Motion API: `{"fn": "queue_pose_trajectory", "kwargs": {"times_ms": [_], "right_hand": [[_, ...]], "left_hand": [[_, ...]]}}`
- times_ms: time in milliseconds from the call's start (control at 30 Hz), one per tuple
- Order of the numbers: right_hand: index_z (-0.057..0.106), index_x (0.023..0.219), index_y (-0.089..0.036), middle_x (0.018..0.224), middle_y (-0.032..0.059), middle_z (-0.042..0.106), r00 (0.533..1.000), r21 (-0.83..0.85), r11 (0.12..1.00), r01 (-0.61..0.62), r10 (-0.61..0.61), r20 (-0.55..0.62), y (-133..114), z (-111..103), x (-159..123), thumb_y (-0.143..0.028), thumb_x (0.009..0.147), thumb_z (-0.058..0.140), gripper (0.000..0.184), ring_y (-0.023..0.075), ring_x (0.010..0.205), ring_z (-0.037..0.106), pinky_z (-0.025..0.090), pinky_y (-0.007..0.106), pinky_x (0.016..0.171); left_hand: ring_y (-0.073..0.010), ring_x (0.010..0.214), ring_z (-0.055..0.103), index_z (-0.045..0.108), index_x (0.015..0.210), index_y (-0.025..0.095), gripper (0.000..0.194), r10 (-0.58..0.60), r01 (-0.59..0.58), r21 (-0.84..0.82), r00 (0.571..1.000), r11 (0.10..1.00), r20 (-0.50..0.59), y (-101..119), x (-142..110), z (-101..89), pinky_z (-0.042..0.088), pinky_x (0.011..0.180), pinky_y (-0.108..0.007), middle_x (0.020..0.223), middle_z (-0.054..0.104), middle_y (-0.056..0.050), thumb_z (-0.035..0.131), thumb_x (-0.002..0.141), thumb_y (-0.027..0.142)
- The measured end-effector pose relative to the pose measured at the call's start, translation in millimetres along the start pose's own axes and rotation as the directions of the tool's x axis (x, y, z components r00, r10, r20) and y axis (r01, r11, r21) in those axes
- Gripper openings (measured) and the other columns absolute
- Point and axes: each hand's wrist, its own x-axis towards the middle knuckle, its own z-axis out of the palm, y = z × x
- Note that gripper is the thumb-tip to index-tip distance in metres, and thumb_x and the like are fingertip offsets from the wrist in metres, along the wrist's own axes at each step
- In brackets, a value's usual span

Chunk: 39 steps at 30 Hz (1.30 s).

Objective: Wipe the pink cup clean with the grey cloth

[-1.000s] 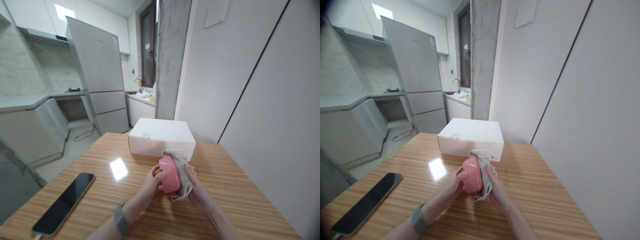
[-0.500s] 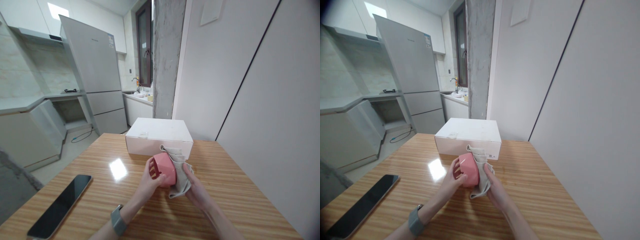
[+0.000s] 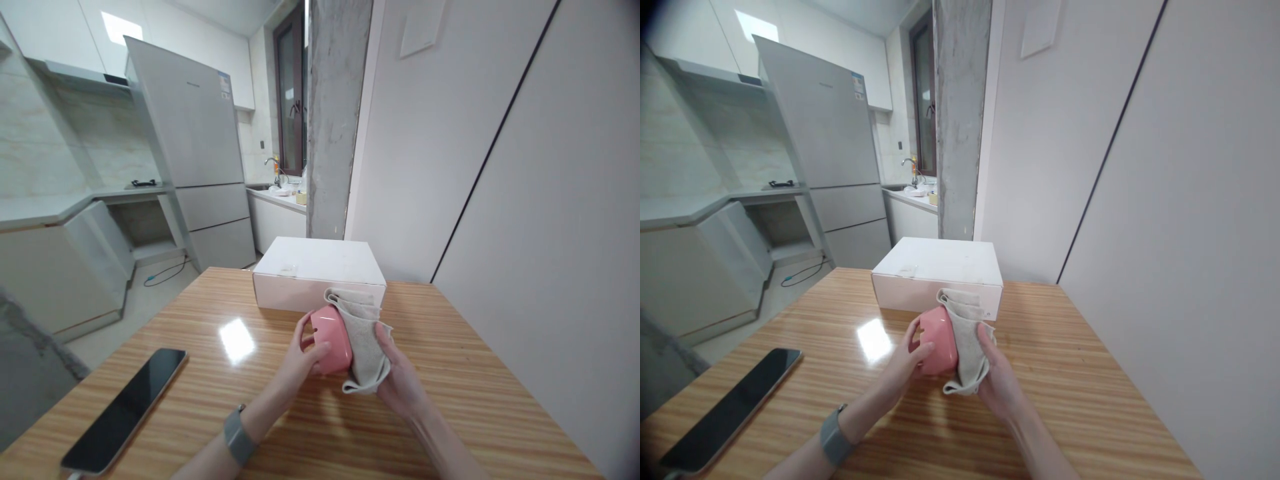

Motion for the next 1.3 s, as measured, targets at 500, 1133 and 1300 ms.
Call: {"fn": "queue_pose_trajectory", "kwargs": {"times_ms": [500,1133,1300], "right_hand": [[0.069,0.105,-0.02,0.102,0.0076,0.075,0.952,-0.072,0.991,0.115,-0.131,-0.275,-27,-25,-12,-0.049,0.086,0.053,0.038,0.0251,0.103,0.067,0.052,0.037,0.092],[0.032,0.143,-0.019,0.135,0.0123,0.055,0.881,-0.878,0.466,-0.109,-0.363,-0.302,-31,-145,-122,-0.032,0.057,0.066,0.093,0.0296,0.117,0.056,0.04,0.039,0.101],[0.043,0.135,-0.015,0.119,0.0133,0.063,0.788,-0.981,0.126,-0.146,-0.584,-0.193,-36,-133,-121,-0.028,0.056,0.068,0.084,0.0315,0.11,0.058,0.037,0.043,0.101]], "left_hand": [[-0.022,0.093,0.065,0.038,0.137,0.028,0.097,0.136,-0.103,0.185,0.975,0.977,-0.174,14,14,-17.5,0.053,0.071,-0.027,0.11,0.062,-0.01,0.087,0.053,0.03],[-0.024,0.084,0.067,0.037,0.133,0.023,0.087,-0.093,0.069,0.21,0.99,0.975,0.104,9,3,10.4,0.054,0.066,-0.033,0.105,0.065,-0.013,0.08,0.06,0.044],[-0.0278,0.1,0.062,0.051,0.123,0.016,0.084,0.019,-0.062,0.274,0.988,0.96,0.156,5,6,51.4,0.051,0.075,-0.033,0.109,0.065,-0.016,0.087,0.049,0.031]]}}
